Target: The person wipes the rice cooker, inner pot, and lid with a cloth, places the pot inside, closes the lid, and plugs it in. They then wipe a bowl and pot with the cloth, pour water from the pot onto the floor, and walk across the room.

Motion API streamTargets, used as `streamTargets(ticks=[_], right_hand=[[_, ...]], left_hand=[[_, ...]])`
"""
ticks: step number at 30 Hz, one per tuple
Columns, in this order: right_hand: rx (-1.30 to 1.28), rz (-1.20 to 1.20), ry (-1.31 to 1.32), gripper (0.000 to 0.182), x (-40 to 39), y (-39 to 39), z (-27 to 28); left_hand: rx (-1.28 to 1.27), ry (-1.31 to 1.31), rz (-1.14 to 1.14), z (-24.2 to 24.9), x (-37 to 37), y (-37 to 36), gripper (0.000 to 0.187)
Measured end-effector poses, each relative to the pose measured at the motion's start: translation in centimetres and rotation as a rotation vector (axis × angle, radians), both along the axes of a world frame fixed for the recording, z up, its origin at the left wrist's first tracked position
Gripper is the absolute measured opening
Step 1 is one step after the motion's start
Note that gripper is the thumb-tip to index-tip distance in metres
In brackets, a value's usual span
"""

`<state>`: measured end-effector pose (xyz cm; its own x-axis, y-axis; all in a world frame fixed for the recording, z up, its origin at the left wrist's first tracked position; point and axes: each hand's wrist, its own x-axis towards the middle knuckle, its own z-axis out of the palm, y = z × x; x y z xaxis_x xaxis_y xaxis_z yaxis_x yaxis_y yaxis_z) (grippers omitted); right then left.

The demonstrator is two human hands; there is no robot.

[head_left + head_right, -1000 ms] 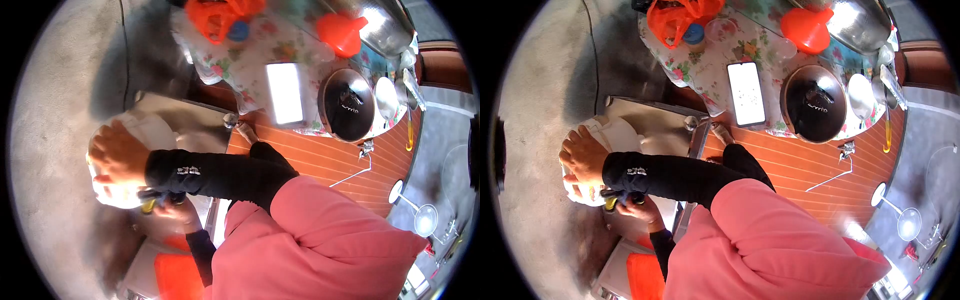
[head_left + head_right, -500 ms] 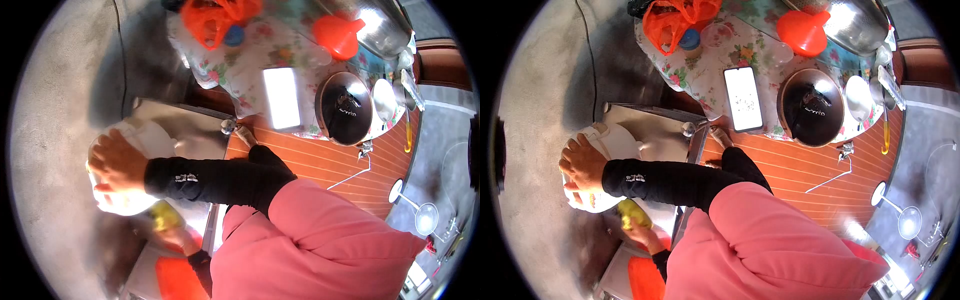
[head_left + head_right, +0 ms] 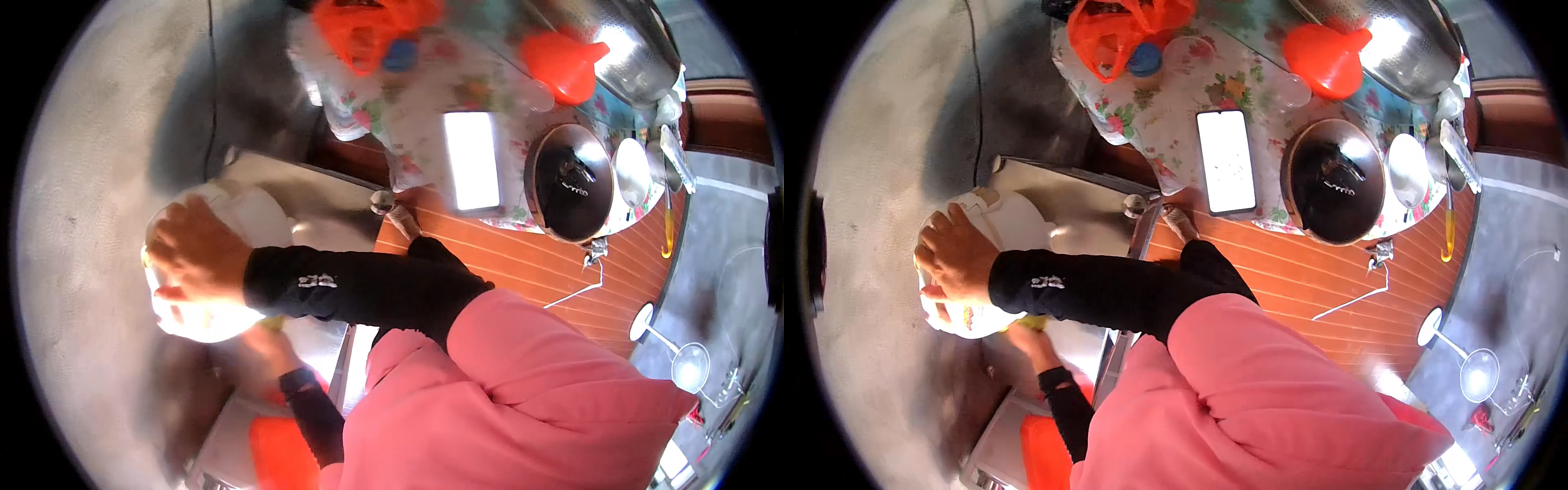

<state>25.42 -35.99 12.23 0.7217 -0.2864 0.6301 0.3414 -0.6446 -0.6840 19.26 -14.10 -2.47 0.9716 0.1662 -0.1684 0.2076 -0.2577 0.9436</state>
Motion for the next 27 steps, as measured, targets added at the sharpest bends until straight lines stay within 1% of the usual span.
streamTargets(ticks=[1,2,4,5,6,7,8,10,11,12,13,14,16,18,19,22,24,26,27], right_hand=[[0.002,-0.018,-0.041,0.048,0.0,0.1,-0.2],[0.000,-0.005,-0.054,0.048,0.1,0.1,-0.2],[-0.068,-0.073,-0.031,0.049,0.0,0.1,0.0],[-0.039,0.032,0.036,0.050,0.0,-0.3,0.4],[-0.045,0.041,0.032,0.050,0.1,-0.2,0.4],[-0.051,0.021,0.011,0.049,0.1,-0.1,0.2],[-0.057,-0.003,-0.009,0.049,0.2,0.0,0.1],[-0.041,-0.001,-0.031,0.048,0.2,0.1,-0.2],[-0.053,-0.015,-0.027,0.048,0.2,0.1,-0.2],[-0.062,-0.024,-0.031,0.048,0.3,0.1,0.0],[-0.059,0.003,-0.022,0.048,0.3,-0.1,0.1],[-0.078,0.009,-0.013,0.048,0.2,-0.2,0.3],[-0.068,0.016,-0.008,0.046,0.3,-0.1,0.4],[-0.082,-0.007,-0.040,0.046,0.5,0.1,0.2],[-0.091,-0.033,-0.070,0.046,0.6,0.1,0.1],[-0.105,-0.048,-0.048,0.046,0.4,0.2,0.0],[-0.110,-0.037,-0.030,0.048,0.4,0.2,-0.2],[-0.087,-0.042,-0.036,0.046,0.3,0.3,0.1],[-0.084,-0.016,-0.060,0.044,0.6,0.4,-0.3]], left_hand=[[0.149,0.015,-0.020,-1.3,-0.9,0.1,0.039],[0.083,0.046,0.059,-0.4,-0.8,-1.7,0.039],[-0.054,0.093,0.228,1.3,-0.7,-5.4,0.040],[-0.091,0.154,0.155,-0.4,-0.7,-2.5,0.041],[-0.129,0.215,0.071,-2.1,-0.7,0.3,0.042],[-0.133,0.214,0.076,-1.6,-1.2,0.5,0.042],[-0.139,0.075,0.056,-0.1,-1.9,0.0,0.043],[-0.194,-0.034,0.120,7.2,-3.0,-3.4,0.044],[-0.174,-0.076,0.141,9.6,-2.5,-3.5,0.047],[-0.030,-0.132,0.184,11.1,-1.3,-2.8,0.050],[0.002,-0.304,0.179,12.4,-0.5,-2.9,0.053],[-0.087,-0.344,0.232,14.3,0.4,-4.3,0.053],[0.037,-0.363,0.162,14.0,2.7,-3.1,0.051],[0.020,-0.373,0.181,11.9,4.2,-2.3,0.050],[-0.129,-0.324,0.171,11.4,4.3,-1.8,0.049],[-0.106,-0.280,0.179,11.5,3.6,-2.5,0.049],[-0.119,-0.310,0.181,9.6,3.2,-2.0,0.045],[-0.162,-0.316,0.003,6.4,2.3,-1.0,0.041],[-0.155,-0.261,0.019,4.3,1.2,-0.8,0.039]])
